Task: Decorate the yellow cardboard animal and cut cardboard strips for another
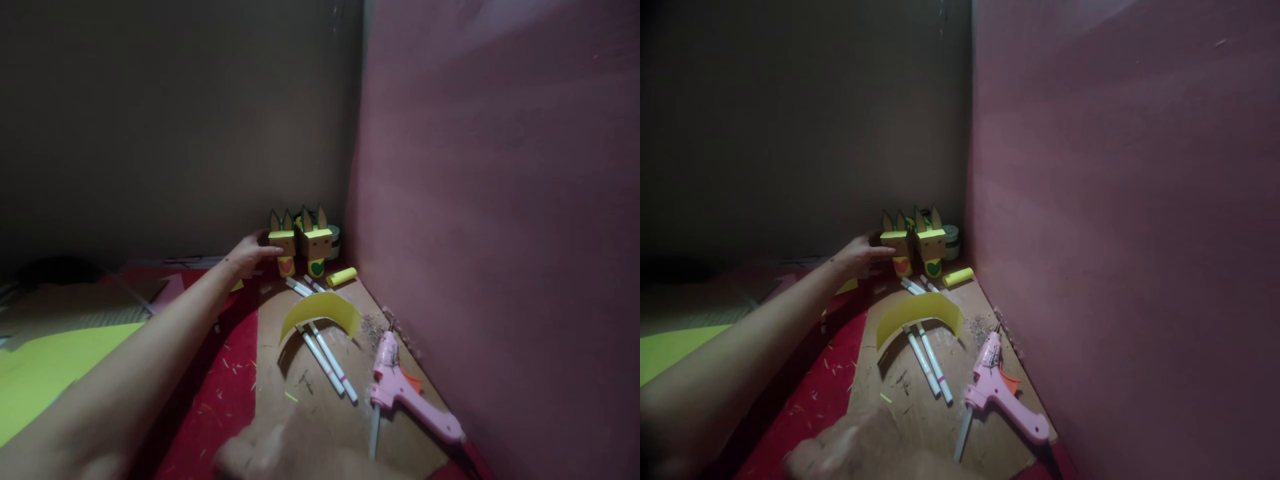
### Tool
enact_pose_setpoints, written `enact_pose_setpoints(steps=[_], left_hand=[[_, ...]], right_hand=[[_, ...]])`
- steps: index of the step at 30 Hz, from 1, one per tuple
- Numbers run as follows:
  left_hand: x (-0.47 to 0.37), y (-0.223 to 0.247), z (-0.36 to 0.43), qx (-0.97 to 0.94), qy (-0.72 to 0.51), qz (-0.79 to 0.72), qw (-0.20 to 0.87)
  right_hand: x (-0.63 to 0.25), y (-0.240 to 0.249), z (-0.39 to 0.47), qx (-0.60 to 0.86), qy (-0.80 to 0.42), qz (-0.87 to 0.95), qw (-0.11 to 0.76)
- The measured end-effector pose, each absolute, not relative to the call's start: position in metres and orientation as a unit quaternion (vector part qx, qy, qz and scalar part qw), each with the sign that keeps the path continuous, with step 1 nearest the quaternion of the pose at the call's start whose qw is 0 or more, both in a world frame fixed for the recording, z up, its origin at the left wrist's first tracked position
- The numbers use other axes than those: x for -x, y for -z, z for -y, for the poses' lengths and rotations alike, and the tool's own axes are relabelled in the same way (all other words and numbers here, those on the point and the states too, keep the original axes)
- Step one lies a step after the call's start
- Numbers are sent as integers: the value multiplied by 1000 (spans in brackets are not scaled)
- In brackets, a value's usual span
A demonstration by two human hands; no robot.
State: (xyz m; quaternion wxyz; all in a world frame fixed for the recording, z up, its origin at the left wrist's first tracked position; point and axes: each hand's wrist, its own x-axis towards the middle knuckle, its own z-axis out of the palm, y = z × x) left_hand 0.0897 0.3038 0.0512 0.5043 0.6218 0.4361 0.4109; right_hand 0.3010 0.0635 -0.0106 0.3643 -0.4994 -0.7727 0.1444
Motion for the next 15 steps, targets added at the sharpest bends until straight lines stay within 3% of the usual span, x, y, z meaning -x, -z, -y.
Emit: enact_pose_setpoints(steps=[15], left_hand=[[-102,-64,-283,-645,-418,-462,442]], right_hand=[[-281,-7,-54,454,-128,831,294]])
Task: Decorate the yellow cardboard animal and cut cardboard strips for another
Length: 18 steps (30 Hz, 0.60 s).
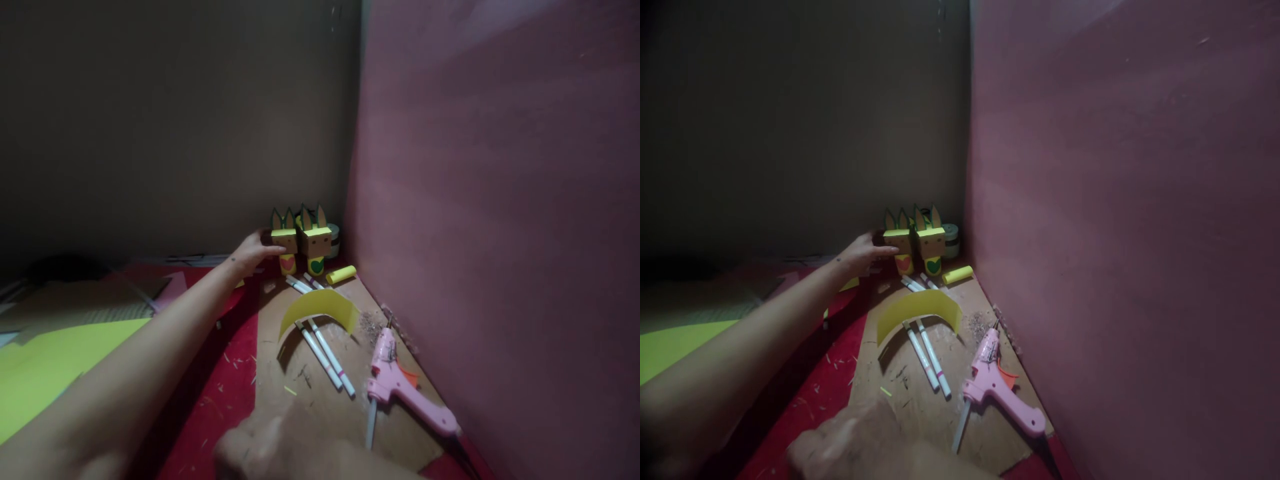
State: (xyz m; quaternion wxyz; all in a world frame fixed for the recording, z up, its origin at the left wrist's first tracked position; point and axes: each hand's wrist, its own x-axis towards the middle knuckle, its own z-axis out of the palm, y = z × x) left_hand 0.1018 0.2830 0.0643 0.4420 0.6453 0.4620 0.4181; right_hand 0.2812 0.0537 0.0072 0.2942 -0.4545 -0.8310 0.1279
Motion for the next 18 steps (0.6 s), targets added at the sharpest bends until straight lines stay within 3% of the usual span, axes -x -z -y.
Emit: enact_pose_setpoints(steps=[8,11,18], left_hand=[[-85,-61,-263,-614,-386,-549,416],[-81,-67,-224,-649,-361,-521,422],[-92,-64,-130,-753,-256,-485,364]], right_hand=[[-213,-22,-20,340,-64,911,223],[-211,-27,-18,343,-16,917,202],[-213,-25,-19,343,-65,917,195]])
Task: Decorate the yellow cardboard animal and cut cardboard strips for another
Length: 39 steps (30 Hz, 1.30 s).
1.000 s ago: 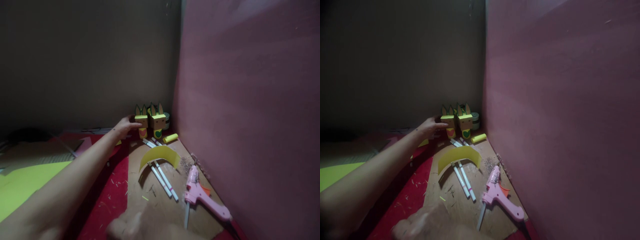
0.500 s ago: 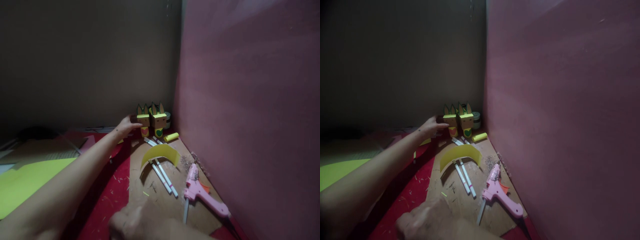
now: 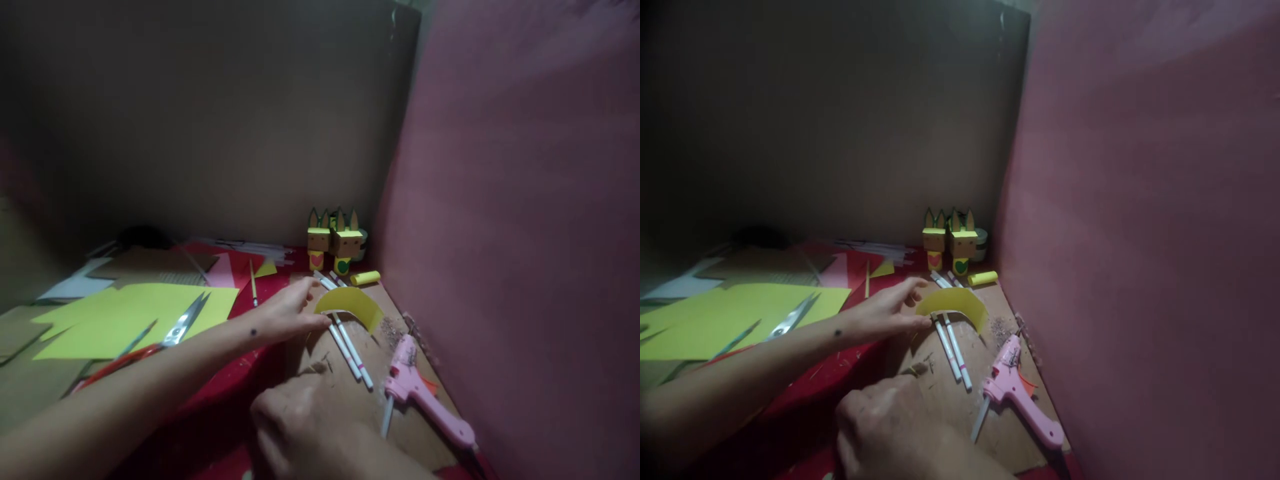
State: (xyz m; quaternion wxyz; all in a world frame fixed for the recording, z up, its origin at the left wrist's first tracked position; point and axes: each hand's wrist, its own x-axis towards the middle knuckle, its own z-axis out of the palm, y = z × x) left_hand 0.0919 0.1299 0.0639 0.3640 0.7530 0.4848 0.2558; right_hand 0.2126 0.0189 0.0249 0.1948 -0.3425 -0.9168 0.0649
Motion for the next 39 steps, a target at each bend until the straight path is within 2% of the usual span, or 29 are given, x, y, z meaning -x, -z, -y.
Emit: enact_pose_setpoints(steps=[5,10,20,39], left_hand=[[-97,-49,-146,-725,-269,-540,334],[-90,-42,-176,-666,-251,-595,375],[-90,-41,-195,-638,-263,-601,402],[-75,-35,-200,-690,-294,-609,258]], right_hand=[[-214,-21,-15,362,-65,904,219],[-215,-14,-15,370,-77,901,215],[-214,-12,-15,386,-54,901,191],[-212,-14,-18,365,-42,910,194]])
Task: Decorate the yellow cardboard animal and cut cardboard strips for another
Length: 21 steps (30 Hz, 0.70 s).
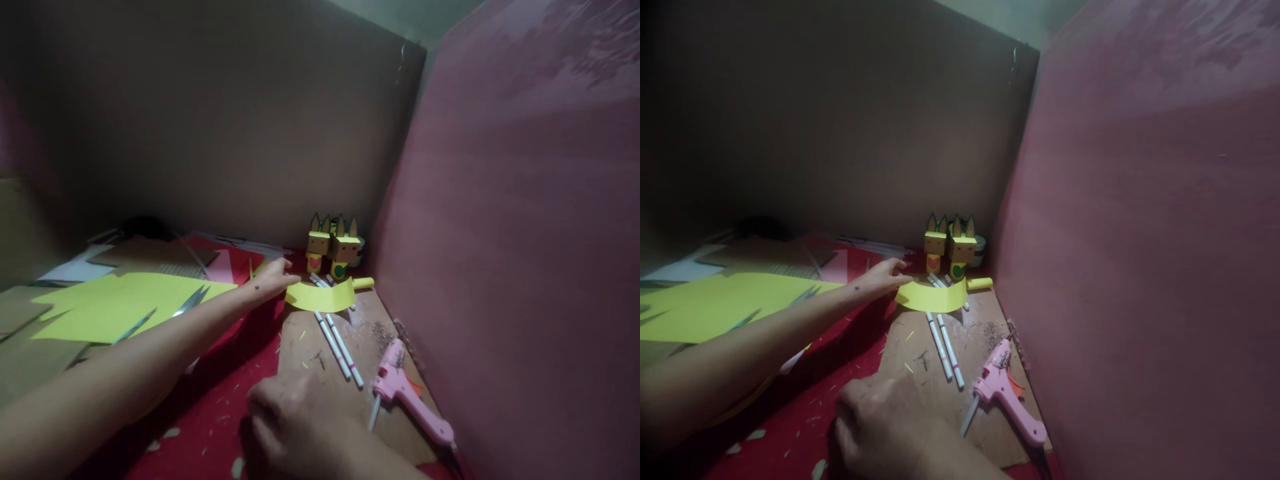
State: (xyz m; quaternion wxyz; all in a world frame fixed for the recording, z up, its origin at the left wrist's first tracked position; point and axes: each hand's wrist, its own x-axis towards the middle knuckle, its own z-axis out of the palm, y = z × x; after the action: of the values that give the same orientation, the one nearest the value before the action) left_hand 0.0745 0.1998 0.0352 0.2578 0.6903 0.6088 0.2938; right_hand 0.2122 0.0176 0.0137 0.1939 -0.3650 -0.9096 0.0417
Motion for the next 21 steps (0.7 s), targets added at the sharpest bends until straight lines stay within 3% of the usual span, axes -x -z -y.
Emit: enact_pose_setpoints(steps=[11,21], left_hand=[[-87,-50,-169,-776,-276,-557,106],[-83,-50,-95,-830,-255,-448,215]], right_hand=[[-212,-18,-18,359,-48,913,190],[-213,-10,-20,368,-94,890,254]])
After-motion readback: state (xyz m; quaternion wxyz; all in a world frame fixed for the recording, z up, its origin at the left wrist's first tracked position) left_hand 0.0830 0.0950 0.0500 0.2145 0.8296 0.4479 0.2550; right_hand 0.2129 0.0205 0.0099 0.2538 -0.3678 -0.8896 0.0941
